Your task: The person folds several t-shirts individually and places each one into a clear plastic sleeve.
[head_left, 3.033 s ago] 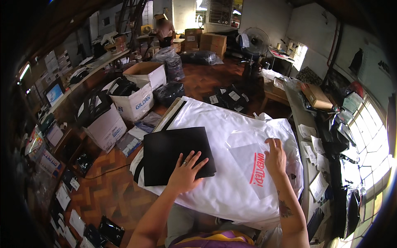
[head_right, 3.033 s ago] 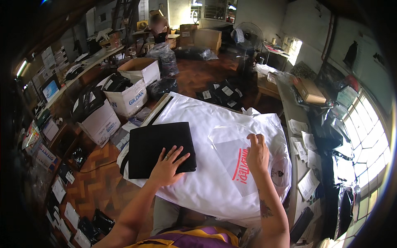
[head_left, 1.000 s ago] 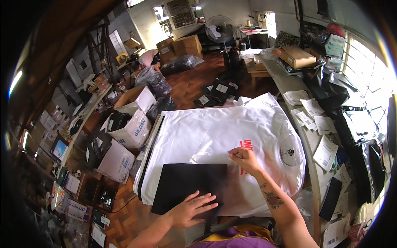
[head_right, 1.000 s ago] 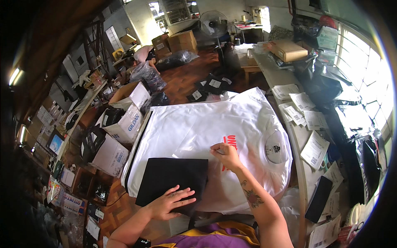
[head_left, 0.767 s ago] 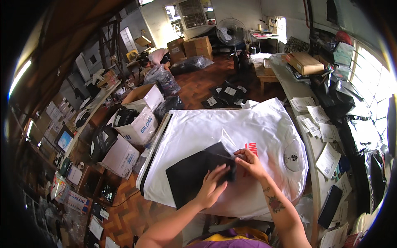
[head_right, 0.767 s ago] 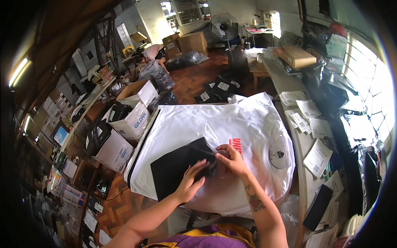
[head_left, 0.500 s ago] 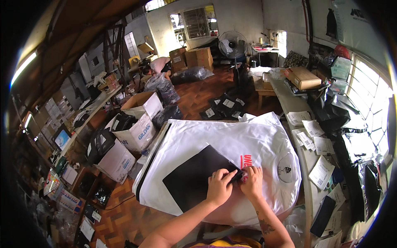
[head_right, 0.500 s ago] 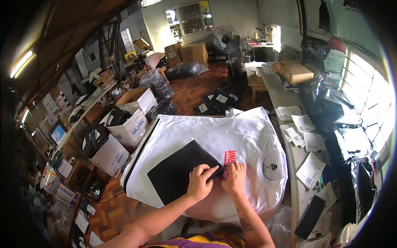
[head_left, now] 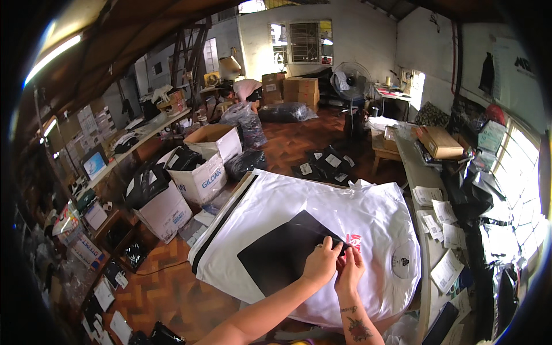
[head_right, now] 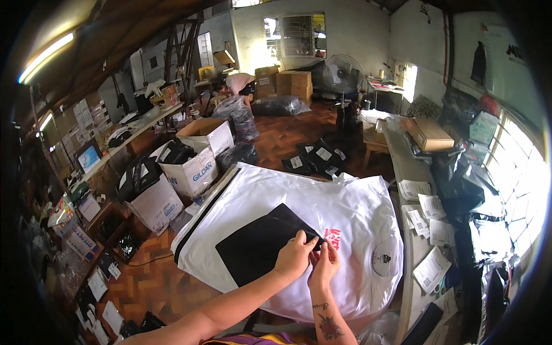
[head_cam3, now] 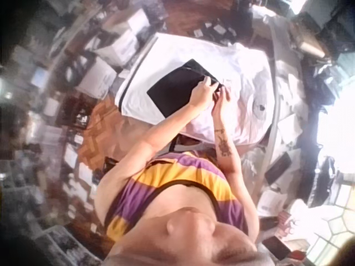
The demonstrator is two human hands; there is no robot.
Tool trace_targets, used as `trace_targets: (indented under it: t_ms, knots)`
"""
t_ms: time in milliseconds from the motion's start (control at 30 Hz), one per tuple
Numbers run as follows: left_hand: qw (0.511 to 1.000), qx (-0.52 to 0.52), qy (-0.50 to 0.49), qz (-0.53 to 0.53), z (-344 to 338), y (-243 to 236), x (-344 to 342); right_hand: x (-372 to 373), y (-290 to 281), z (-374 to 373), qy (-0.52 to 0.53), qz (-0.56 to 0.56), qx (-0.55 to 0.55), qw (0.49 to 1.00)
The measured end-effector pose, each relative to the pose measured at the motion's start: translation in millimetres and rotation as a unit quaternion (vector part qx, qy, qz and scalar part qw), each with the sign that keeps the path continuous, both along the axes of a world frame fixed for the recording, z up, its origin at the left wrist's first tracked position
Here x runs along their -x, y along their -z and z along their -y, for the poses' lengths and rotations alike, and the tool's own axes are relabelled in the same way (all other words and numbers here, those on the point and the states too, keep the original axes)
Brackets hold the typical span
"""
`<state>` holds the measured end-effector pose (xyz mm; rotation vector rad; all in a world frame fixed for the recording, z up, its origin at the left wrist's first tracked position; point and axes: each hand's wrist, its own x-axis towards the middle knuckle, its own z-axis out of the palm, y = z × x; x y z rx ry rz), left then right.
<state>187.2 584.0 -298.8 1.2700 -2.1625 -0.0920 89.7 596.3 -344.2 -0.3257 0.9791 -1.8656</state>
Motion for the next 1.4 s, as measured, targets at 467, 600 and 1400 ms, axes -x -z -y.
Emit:
trace_targets:
  t_ms: [467, 600, 1400]
  knots:
    - [0.987, -0.037, -0.146, -0.064, 99, 8, -103, -16, 3, -6, -0.014, -0.236, -0.092, 0.967]
    - [0.964, -0.233, -0.105, 0.074, 138, 33, -137, 5, 28, 23, 0.012, -0.333, -0.063, 0.941]
    - [0.84, -0.384, 0.035, -0.383, 28, 70, -198, 40, 5, -25, -0.239, -0.308, -0.033, 0.92]
